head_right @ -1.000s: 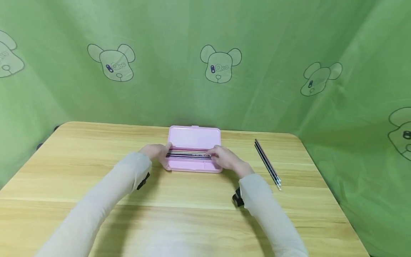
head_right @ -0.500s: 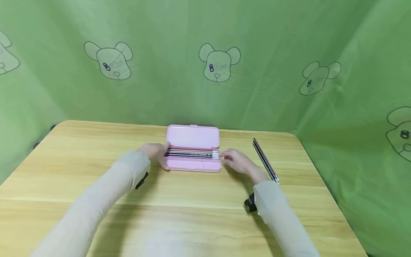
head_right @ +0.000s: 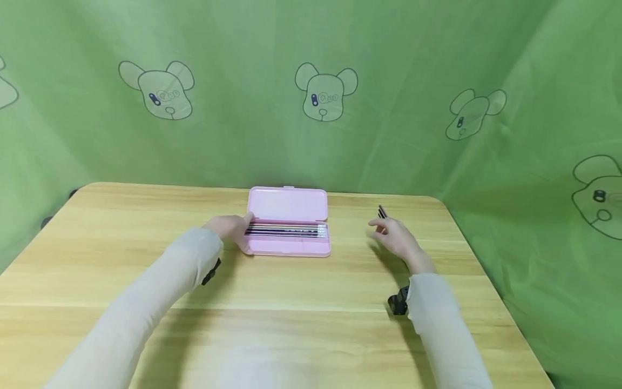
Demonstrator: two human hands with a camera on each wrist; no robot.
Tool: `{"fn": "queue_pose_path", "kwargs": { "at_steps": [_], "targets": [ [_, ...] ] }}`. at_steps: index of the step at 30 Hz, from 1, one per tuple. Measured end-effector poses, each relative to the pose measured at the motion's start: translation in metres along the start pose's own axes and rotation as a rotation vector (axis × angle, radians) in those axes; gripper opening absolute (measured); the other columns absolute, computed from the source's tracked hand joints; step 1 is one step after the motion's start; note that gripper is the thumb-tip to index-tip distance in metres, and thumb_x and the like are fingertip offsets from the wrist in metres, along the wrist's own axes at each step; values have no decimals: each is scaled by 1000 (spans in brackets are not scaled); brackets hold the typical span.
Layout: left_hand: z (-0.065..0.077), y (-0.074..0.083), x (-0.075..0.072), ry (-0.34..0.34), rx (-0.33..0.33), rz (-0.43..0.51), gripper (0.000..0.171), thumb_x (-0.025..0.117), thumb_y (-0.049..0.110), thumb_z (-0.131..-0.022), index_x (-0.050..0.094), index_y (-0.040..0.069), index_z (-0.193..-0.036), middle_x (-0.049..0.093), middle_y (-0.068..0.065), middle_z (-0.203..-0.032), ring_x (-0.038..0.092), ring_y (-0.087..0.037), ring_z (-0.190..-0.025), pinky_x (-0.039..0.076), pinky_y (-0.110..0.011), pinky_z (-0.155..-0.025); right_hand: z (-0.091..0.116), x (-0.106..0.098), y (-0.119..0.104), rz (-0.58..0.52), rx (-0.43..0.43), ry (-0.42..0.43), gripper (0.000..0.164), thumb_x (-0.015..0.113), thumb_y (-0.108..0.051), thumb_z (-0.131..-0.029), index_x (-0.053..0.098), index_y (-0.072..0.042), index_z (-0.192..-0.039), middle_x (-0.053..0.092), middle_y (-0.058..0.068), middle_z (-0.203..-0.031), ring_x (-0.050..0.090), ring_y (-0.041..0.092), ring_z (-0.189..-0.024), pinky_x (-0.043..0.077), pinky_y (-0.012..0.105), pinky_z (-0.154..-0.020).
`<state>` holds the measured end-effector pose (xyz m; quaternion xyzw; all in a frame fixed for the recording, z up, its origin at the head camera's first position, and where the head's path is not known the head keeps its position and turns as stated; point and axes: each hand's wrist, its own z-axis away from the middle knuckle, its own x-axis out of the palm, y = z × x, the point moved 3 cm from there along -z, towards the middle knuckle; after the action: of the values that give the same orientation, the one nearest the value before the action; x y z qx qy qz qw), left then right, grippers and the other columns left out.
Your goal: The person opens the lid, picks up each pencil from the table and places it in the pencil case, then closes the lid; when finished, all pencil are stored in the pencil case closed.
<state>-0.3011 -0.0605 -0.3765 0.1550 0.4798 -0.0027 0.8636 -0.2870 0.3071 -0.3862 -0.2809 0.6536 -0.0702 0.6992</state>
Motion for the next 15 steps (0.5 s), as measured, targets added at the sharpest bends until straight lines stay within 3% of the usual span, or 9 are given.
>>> {"fn": "queue_pose_path", "kwargs": {
  "at_steps": [9,15],
  "targets": [
    [-1,-1,-1,10,2,-9,106,77,42,-68,13,12,-147,33,-14,-145,32,-29,-132,28,-40,-108,16,-8,21,147,138,-29,48,61,-16,-86,47,14,-121,59,26,-93,56,38,-87,47,51,-74],
    [0,-2,1,10,6,6,105,76,42,-68,13,11,-146,32,-15,-145,31,-30,-132,28,-41,-108,23,-7,22,198,159,-95,43,65,-18,-83,52,14,-110,54,11,-74,49,23,-67,43,36,-60]
  ]
}}
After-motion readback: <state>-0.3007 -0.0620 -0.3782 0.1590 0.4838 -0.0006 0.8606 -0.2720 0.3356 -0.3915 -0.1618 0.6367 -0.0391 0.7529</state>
